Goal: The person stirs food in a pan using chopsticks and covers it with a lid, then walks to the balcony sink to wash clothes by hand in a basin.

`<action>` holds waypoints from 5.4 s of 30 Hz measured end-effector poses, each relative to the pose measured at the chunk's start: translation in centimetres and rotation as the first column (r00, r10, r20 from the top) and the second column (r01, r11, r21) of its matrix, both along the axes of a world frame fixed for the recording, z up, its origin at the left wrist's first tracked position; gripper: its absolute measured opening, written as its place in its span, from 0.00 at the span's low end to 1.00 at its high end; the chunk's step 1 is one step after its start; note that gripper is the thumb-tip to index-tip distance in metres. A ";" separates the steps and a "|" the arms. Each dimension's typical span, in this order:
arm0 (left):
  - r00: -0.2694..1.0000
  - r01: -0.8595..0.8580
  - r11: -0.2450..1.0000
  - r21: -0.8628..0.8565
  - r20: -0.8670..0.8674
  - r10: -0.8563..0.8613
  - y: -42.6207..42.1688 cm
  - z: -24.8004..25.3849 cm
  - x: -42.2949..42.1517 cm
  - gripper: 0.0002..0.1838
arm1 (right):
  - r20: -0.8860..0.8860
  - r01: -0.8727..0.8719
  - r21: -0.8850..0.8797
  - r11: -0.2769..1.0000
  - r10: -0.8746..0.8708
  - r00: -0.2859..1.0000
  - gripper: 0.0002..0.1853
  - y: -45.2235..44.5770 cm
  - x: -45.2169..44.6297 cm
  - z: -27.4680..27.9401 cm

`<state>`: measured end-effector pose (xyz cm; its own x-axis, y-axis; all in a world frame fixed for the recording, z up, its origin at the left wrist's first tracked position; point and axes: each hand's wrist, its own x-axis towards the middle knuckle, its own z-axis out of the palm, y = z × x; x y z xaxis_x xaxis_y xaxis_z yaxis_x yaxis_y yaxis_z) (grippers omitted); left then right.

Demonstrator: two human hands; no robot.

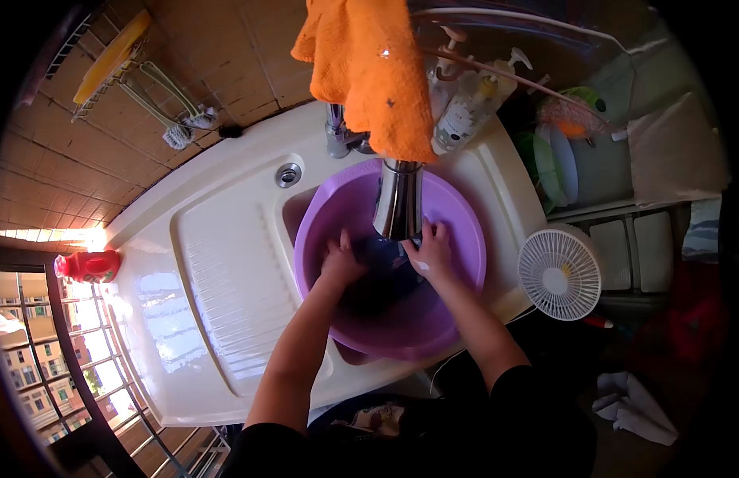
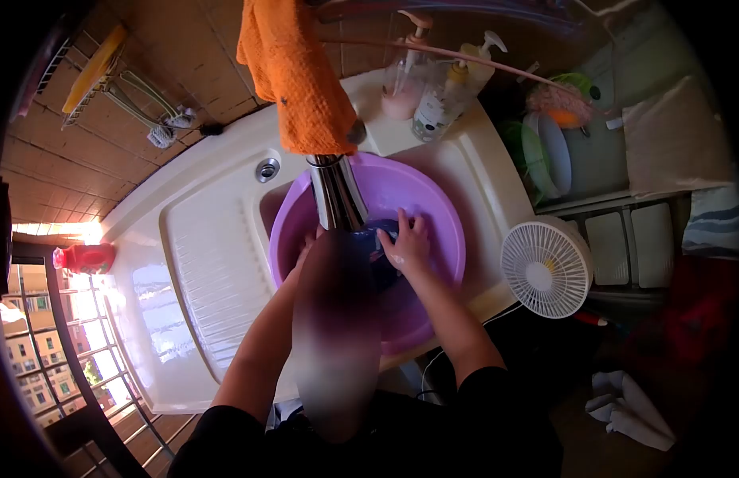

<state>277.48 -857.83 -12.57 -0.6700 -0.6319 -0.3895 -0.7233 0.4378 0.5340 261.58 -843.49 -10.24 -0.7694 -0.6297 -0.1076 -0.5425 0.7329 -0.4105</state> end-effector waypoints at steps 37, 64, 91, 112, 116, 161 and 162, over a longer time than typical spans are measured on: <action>0.363 0.264 -0.028 0.964 -0.073 0.929 0.2 -2.9 -4.1 0.20 | 0.201 -0.043 -0.496 0.867 0.163 0.966 0.23 -4.0 7.9 8.5; 0.903 0.427 0.814 -0.395 0.143 -0.405 1.7 4.2 -4.6 0.22 | 0.161 -0.608 0.362 0.707 0.595 0.788 0.20 -3.8 -1.9 -16.3; 0.734 -0.186 0.982 -0.035 -0.669 0.115 -3.9 26.7 3.2 0.09 | 0.900 0.815 -0.436 0.382 0.156 0.408 0.16 -4.5 -0.6 2.4; 0.872 0.434 0.711 -0.552 0.455 -0.180 0.7 -9.1 -4.3 0.32 | 0.127 -0.293 0.279 0.915 0.267 0.955 0.28 -4.4 -0.1 -9.3; 0.870 0.375 0.872 -0.314 0.445 -0.213 -0.2 -5.4 -5.6 0.30 | 0.221 -0.279 0.124 0.952 0.248 0.943 0.21 -4.5 -0.8 -9.3; 0.916 0.400 0.660 -0.636 0.287 -0.279 0.2 -5.2 -6.8 0.30 | 0.125 -0.363 0.188 0.913 0.344 0.931 0.33 -3.0 -2.0 -4.3; 0.895 0.414 0.821 -0.394 0.340 -0.288 -0.9 -2.3 -8.3 0.25 | 0.059 -0.414 0.145 0.899 0.410 0.910 0.33 -2.8 -2.2 -3.4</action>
<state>269.17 -858.74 -14.90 -0.7968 -0.5175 -0.3119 -0.5546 0.8313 0.0374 259.41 -846.25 -13.69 -0.4404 -0.8642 -0.2434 -0.7997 0.5008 -0.3310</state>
